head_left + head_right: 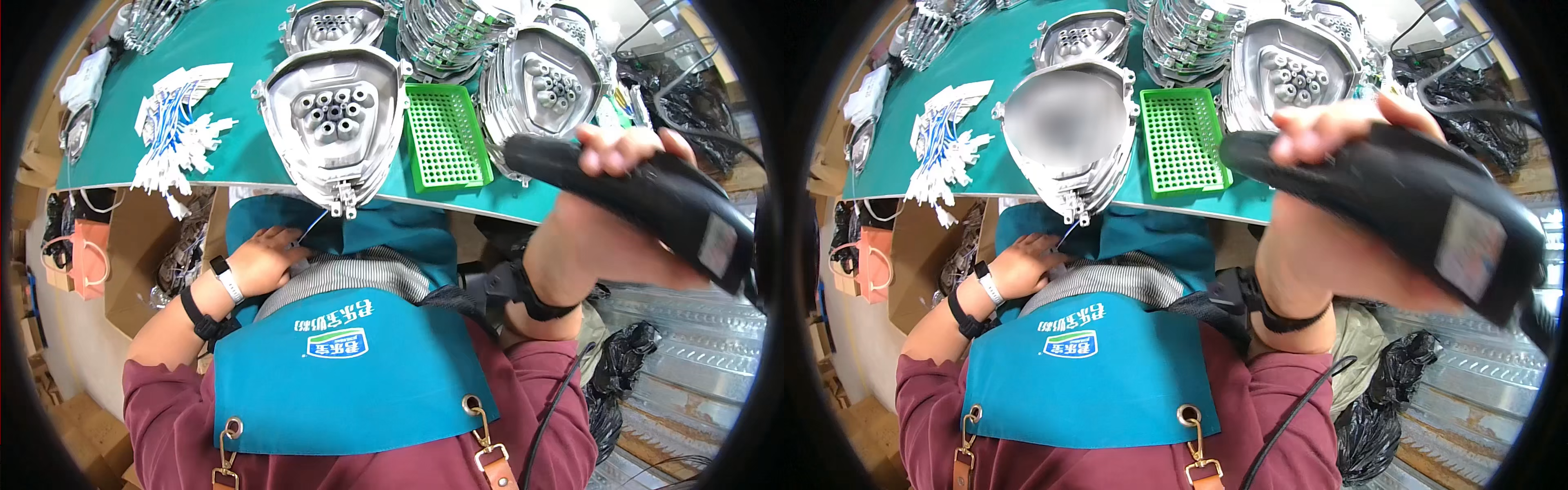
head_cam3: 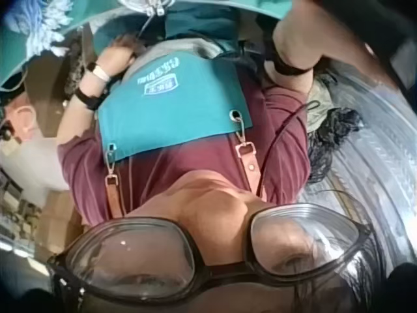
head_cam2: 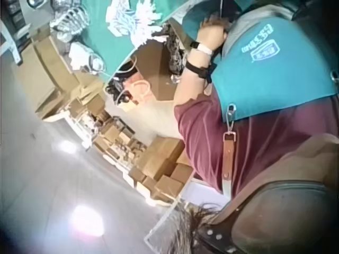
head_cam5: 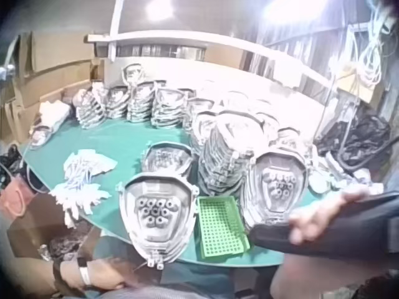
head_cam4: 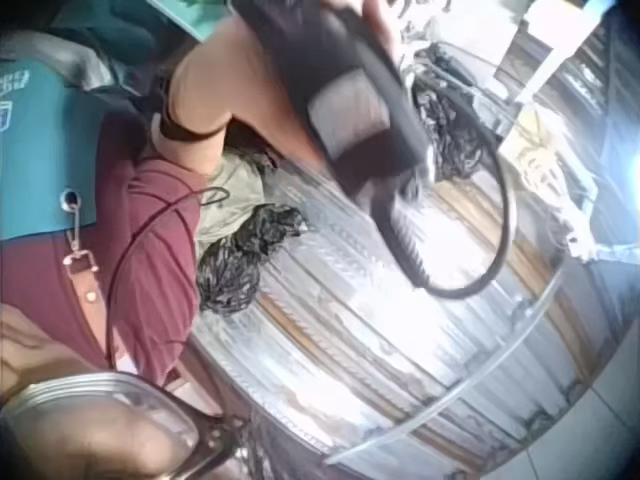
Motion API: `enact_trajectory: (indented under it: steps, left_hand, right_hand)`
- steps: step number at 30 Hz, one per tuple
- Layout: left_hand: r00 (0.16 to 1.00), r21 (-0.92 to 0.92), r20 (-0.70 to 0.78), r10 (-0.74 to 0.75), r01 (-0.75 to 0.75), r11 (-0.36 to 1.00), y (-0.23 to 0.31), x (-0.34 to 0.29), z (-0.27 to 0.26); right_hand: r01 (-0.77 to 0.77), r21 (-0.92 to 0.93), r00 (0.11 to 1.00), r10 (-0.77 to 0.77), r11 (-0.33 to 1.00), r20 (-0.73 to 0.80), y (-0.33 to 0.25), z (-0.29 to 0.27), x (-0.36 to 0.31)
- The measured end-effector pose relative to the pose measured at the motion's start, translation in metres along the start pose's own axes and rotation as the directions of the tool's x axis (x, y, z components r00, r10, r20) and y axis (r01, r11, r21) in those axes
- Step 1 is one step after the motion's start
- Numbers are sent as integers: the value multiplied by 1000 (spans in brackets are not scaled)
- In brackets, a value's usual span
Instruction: Using an electric screwdriver to attach electronic components and wiring to metal housings on an assembly line.
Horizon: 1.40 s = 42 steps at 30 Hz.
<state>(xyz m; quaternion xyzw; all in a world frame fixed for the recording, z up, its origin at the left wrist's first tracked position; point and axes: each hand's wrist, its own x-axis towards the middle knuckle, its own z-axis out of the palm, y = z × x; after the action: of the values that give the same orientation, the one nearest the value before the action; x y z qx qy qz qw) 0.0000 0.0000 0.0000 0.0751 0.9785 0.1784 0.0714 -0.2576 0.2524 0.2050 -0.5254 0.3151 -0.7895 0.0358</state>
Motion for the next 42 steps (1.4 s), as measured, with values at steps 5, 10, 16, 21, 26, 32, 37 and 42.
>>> enact_trajectory:
  steps: [5,10,16,21,26,32,37,42]
  left_hand:
    - [999,-72,28,-42,44,996,-12,-7,0]
    - [993,-49,-50,-107,104,993,-22,-8,-1]
    - [975,-105,0,-224,223,969,-30,-17,-16]
    - [965,-132,12,-262,261,956,-34,-33,-26]
    - [969,-211,43,-244,248,946,-55,-50,-26]
    - [904,-81,63,-422,426,901,-46,-48,-34]
    - [897,-57,-104,-429,425,904,-20,-42,-72]
    - [983,-249,-74,-167,144,958,7,-50,-146]
  right_hand:
    - [-120,-103,941,80,987,-328,45,10,9]
    - [-181,-169,926,110,969,-361,58,9,6]
    - [-169,-242,960,104,956,-260,66,-2,-1]
    - [-139,-320,978,80,937,-191,64,-7,1]
    - [-164,-268,986,159,949,-44,68,-18,5]
    - [-184,-248,956,114,951,-270,67,-6,-4]
    - [-86,-199,944,16,976,-329,19,-1,4]
    - [41,344,913,105,938,-395,-5,28,14]
